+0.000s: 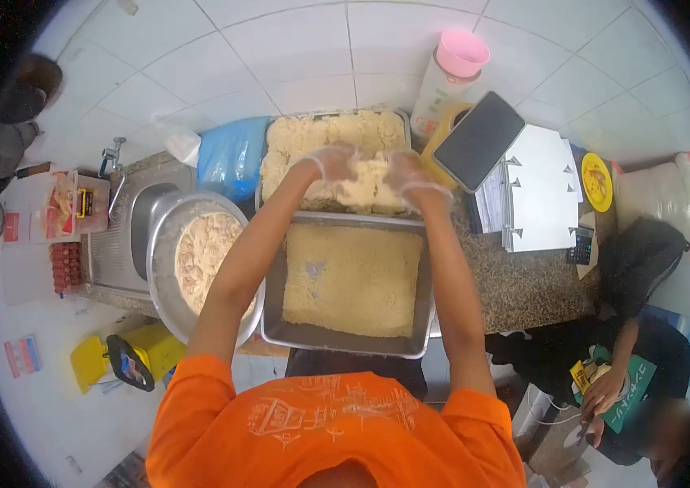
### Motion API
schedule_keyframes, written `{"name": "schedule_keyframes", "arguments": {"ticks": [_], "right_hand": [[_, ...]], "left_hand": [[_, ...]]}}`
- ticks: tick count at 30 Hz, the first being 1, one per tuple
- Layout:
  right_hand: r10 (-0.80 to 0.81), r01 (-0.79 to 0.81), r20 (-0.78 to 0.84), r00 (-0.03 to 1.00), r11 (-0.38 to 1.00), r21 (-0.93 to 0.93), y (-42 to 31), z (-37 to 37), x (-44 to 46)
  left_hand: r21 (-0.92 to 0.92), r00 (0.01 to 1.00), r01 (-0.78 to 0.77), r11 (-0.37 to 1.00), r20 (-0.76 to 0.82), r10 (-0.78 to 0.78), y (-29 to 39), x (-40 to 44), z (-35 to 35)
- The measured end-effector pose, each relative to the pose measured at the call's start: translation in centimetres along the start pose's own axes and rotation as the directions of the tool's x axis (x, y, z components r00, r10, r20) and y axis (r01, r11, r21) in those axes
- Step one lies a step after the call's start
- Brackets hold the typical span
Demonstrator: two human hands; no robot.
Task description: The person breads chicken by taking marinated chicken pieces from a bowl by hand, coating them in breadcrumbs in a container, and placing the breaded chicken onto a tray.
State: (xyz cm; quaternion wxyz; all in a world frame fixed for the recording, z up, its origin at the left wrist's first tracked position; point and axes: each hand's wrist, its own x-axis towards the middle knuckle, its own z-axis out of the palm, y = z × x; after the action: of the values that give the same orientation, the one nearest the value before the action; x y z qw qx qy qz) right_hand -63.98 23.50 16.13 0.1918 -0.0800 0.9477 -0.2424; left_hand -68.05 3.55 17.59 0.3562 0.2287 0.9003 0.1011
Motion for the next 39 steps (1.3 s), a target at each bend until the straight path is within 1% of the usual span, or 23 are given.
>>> {"name": "schedule_keyframes", "arguments": {"ticks": [2, 6, 8, 9, 11, 12, 14, 15, 17, 18, 19, 20, 21, 22, 23, 24, 25, 27, 30, 31, 34, 37, 39], "right_hand": [[0.125, -0.126, 0.098, 0.987, 0.992, 0.004, 0.9, 1.8, 3.3], [0.013, -0.06, -0.314, 0.949, 0.988, -0.139, 0.9, 3.6, 3.7], [0.082, -0.109, -0.252, 0.964, 0.99, -0.095, -0.5, 2.9, 2.2], [0.114, -0.134, -0.219, 0.969, 0.988, -0.075, -0.9, 3.0, 1.8], [-0.007, -0.051, -0.235, 0.972, 0.969, -0.241, 0.9, 5.7, 2.2], [-0.092, 0.012, -0.232, 0.968, 0.945, -0.327, 2.1, 7.0, 3.0], [-0.048, 0.01, -0.094, 0.994, 0.928, -0.372, 5.4, 7.6, 6.7], [-0.062, 0.023, -0.114, 0.992, 0.95, -0.31, 1.5, 5.2, 4.9], [-0.149, 0.087, -0.207, 0.967, 0.956, -0.281, -5.9, 1.5, 1.7], [-0.149, 0.116, -0.202, 0.968, 0.979, -0.166, -9.9, 0.5, -0.9], [-0.15, 0.134, -0.174, 0.973, 0.986, -0.1, -12.9, 1.7, -2.2], [-0.151, 0.148, -0.145, 0.978, 0.988, -0.032, -16.0, 2.9, -3.4], [-0.255, 0.255, -0.109, 0.961, 0.967, -0.018, -18.3, 4.8, -4.2], [-0.356, 0.357, -0.071, 0.932, 0.934, 0.003, -20.6, 6.7, -5.0], [-0.534, 0.535, -0.051, 0.844, 0.844, 0.031, -23.1, 8.7, -5.7], [-0.563, 0.565, 0.066, 0.824, 0.824, -0.036, -24.2, 12.1, -5.3], [-0.577, 0.598, 0.179, 0.797, 0.796, -0.098, -24.7, 16.3, -4.5], [-0.657, 0.667, 0.114, 0.745, 0.733, -0.132, -26.3, 22.9, -3.9], [-0.729, 0.655, -0.139, 0.67, 0.669, -0.352, -26.8, 34.9, 2.2], [-0.716, 0.644, -0.052, 0.696, 0.654, -0.397, -28.5, 34.0, 1.8], [-0.624, 0.627, 0.186, 0.759, 0.621, -0.47, -33.0, 31.3, 0.1], [-0.563, 0.626, 0.29, 0.774, 0.611, -0.485, -33.5, 30.8, 1.8], [-0.588, 0.621, 0.261, 0.766, 0.57, -0.537, -33.2, 30.0, 2.4]], "left_hand": [[0.033, 0.998, -0.057, 0.998, -0.014, 0.057, -3.4, 5.6, 2.4], [0.015, 0.928, -0.115, 0.993, -0.356, 0.113, -2.0, 2.8, 2.3], [0.085, 0.874, -0.075, 0.994, -0.473, 0.107, -2.1, 3.9, 4.8], [0.06, 0.894, -0.062, 0.996, -0.44, 0.082, -2.1, 4.4, 5.6], [-0.003, 0.922, -0.016, 1.0, -0.387, 0.013, -2.0, 5.5, 6.7], [-0.028, 0.876, -0.083, 0.996, -0.479, 0.059, -2.5, 6.8, 7.8], [-0.1, 0.791, -0.132, 0.986, -0.61, 0.044, -2.5, 7.2, 8.5], [-0.155, 0.764, -0.123, 0.98, -0.645, -0.006, -2.5, 5.4, 8.3], [-0.271, 0.857, -0.06, 0.961, -0.507, -0.089, -0.8, -4.7, 4.4], [-0.577, 0.828, -0.198, 0.793, -0.531, -0.179, -2.1, -6.8, 6.6], [-0.775, 0.803, -0.352, 0.524, -0.538, -0.256, -4.0, -8.8, 9.5], [-0.77, 0.717, -0.438, 0.464, -0.61, -0.336, -5.5, -11.7, 11.6], [-0.74, 0.618, -0.527, 0.418, -0.671, -0.41, -7.0, -14.7, 13.8], [-0.665, 0.526, -0.342, 0.664, -0.721, -0.451, -8.3, -19.7, 14.8], [-0.568, 0.428, -0.082, 0.819, -0.762, -0.486, -9.6, -24.8, 15.8], [-0.565, 0.349, 0.121, 0.816, -0.746, -0.568, -12.8, -26.5, 20.3], [-0.577, 0.31, 0.229, 0.784, -0.72, -0.621, -15.2, -29.4, 22.7], [-0.686, 0.304, 0.512, 0.517, -0.419, -0.856, -20.4, -32.7, 27.7], [-0.512, 0.233, 0.548, 0.662, -0.667, -0.708, -26.5, -33.6, 33.2], [-0.603, 0.265, 0.447, 0.66, -0.616, -0.742, -29.6, -32.8, 35.5], [-0.592, 0.457, 0.554, 0.584, -0.371, -0.809, -29.4, -33.3, 31.7], [-0.772, 0.205, 0.295, 0.562, -0.524, -0.827, -28.8, -33.2, 32.1], [-0.823, 0.179, 0.194, 0.533, -0.505, -0.844, -29.1, -32.8, 32.6]]}}
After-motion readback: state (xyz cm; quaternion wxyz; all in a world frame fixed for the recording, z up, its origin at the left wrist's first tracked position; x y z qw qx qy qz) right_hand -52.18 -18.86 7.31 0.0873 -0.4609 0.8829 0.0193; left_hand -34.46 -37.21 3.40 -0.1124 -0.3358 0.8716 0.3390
